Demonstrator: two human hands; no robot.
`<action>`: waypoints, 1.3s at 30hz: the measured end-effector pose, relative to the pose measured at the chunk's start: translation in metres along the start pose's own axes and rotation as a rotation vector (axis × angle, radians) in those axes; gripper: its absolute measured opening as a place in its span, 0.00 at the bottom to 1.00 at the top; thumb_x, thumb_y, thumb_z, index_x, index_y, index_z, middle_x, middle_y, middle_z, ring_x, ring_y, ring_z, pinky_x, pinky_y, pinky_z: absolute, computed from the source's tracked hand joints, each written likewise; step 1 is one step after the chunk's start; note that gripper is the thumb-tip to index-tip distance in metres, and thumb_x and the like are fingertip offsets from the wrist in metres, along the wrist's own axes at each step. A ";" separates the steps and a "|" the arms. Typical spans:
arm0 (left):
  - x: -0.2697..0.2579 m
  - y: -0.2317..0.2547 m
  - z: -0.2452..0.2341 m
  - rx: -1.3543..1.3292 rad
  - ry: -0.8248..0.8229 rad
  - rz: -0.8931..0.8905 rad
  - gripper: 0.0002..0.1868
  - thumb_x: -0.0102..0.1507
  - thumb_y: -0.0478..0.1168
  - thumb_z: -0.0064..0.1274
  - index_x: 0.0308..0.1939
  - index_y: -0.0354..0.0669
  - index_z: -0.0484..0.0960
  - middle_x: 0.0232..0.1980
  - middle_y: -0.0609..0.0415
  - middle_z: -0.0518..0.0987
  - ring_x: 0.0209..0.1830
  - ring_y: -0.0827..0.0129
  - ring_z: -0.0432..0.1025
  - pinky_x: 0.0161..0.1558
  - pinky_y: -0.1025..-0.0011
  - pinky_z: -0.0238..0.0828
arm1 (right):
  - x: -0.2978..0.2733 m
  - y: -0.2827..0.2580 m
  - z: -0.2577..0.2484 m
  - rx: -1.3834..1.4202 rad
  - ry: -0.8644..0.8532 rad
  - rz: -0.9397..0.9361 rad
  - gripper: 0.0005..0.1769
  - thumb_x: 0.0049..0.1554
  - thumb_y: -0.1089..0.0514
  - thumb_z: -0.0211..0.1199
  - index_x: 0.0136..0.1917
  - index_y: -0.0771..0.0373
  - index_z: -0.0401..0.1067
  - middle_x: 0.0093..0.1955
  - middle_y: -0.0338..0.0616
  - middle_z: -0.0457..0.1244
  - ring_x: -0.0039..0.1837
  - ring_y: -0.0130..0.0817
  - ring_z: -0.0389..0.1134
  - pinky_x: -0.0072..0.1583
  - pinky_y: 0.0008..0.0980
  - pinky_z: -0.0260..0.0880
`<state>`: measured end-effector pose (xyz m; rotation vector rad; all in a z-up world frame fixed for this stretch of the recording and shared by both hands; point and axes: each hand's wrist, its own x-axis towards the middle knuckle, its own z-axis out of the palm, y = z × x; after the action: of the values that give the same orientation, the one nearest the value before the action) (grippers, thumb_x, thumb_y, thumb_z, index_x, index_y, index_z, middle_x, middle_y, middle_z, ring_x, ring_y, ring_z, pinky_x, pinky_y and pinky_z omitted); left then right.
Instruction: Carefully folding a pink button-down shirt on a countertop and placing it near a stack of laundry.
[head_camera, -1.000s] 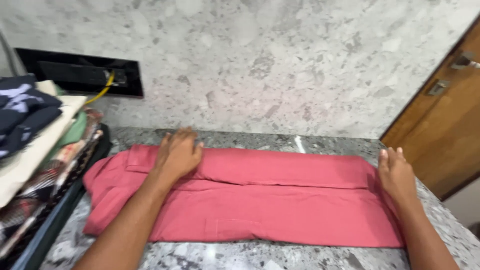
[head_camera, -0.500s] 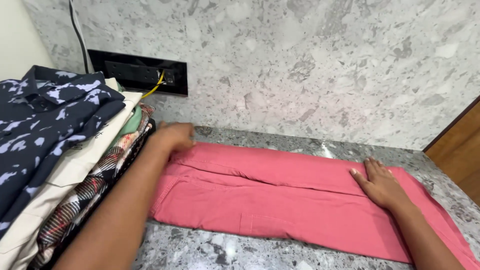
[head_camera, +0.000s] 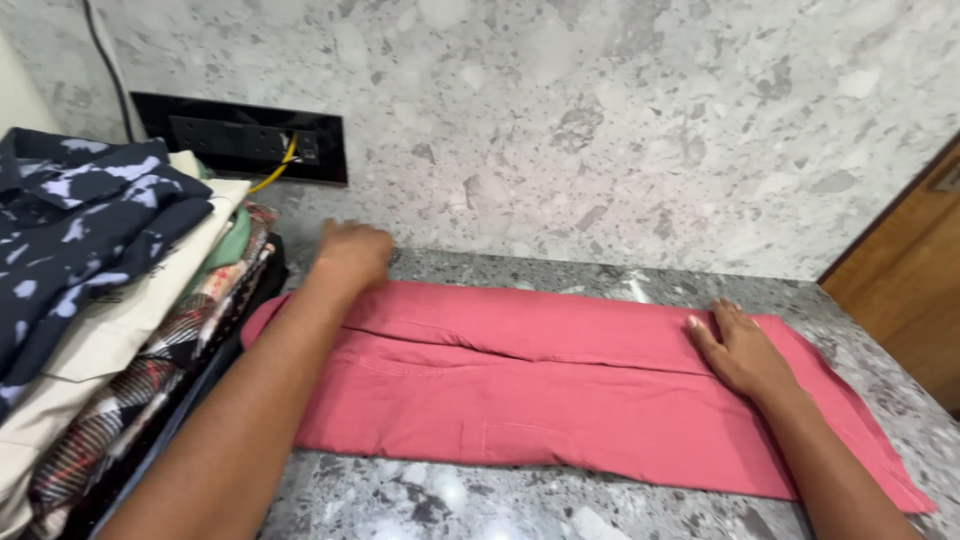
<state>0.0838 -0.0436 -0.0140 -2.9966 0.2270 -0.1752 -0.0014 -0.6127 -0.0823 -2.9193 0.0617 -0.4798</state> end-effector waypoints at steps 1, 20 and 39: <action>0.004 0.023 0.000 -0.002 0.000 0.008 0.18 0.56 0.41 0.61 0.50 0.46 0.86 0.59 0.46 0.82 0.63 0.52 0.73 0.65 0.45 0.62 | -0.009 -0.004 -0.008 -0.004 0.001 0.007 0.47 0.62 0.29 0.45 0.77 0.68 0.56 0.82 0.57 0.49 0.84 0.48 0.45 0.79 0.43 0.46; 0.056 0.424 -0.022 -0.540 0.068 0.892 0.18 0.61 0.46 0.54 0.52 0.40 0.79 0.62 0.46 0.77 0.67 0.52 0.68 0.65 0.42 0.62 | -0.169 0.031 -0.115 -0.218 0.100 0.718 0.43 0.57 0.27 0.57 0.53 0.73 0.78 0.58 0.70 0.67 0.65 0.61 0.66 0.64 0.53 0.68; 0.069 0.501 -0.046 -0.835 -0.194 0.843 0.30 0.50 0.40 0.69 0.55 0.37 0.81 0.55 0.43 0.82 0.58 0.54 0.77 0.57 0.64 0.73 | -0.154 0.045 -0.116 0.231 -0.070 0.880 0.26 0.36 0.53 0.85 0.35 0.77 0.76 0.36 0.61 0.71 0.40 0.47 0.74 0.46 0.47 0.72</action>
<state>0.0748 -0.5512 -0.0312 -3.2442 1.8688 0.3889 -0.1848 -0.6666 -0.0308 -2.3519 1.1233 -0.2035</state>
